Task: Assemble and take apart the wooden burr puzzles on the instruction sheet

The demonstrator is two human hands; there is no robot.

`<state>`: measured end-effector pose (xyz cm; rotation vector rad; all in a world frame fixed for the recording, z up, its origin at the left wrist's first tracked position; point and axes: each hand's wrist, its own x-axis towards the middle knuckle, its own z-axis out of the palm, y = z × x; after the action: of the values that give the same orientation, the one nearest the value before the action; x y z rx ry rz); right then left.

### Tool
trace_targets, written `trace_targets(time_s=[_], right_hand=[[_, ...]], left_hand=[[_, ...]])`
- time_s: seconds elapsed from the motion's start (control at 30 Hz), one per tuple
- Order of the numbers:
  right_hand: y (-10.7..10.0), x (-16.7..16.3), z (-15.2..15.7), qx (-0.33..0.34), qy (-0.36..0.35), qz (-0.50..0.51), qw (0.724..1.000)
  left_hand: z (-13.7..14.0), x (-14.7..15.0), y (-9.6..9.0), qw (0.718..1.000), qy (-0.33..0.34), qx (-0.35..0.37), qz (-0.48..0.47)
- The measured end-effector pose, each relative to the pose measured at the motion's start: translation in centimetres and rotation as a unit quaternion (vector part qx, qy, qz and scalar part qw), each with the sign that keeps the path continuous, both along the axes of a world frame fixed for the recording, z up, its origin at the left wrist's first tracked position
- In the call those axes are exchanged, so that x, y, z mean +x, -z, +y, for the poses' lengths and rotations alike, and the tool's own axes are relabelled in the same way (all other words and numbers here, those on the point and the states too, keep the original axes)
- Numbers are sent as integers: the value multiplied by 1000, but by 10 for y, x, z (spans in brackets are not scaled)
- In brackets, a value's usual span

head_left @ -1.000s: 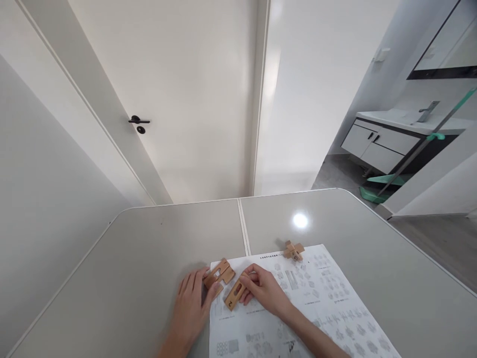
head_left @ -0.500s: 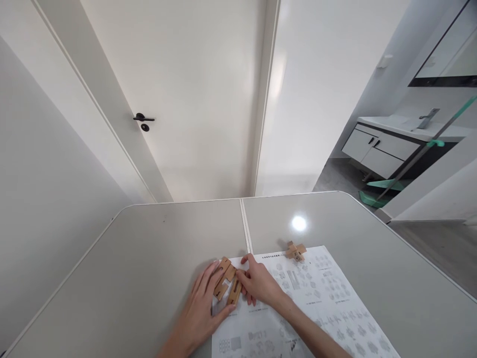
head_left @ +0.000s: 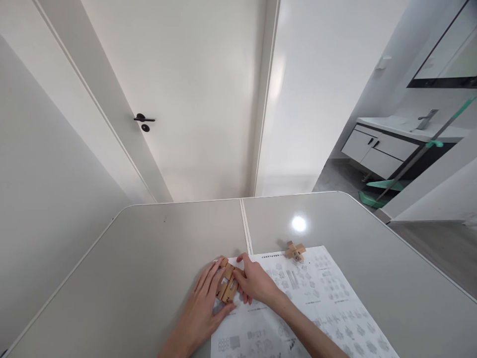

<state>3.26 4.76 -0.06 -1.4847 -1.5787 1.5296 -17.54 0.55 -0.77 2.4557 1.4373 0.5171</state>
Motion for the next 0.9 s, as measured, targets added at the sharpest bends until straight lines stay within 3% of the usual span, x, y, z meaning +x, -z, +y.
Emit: trace_targets(time_s=[0.13,0.27,0.53,0.67,0.9], right_hand=[[-4,19,-22,28,1,22,999],[0,59,-63,35,-7,90,995],[10,127,-135,35,133,89,986],[9,141,-149,48,189,84,977],[22,149,-153,85,186,62,977]], left_hand=[[-3,-6,-4,1000,-5,-15,-10],[-7,-16,-12,999,-23,-29,-5],[-17,-27,-10,999,1,-15,45],[-18,-25,-9,998,-5,-4,58],[-18,-21,-8,998,-15,35,59]])
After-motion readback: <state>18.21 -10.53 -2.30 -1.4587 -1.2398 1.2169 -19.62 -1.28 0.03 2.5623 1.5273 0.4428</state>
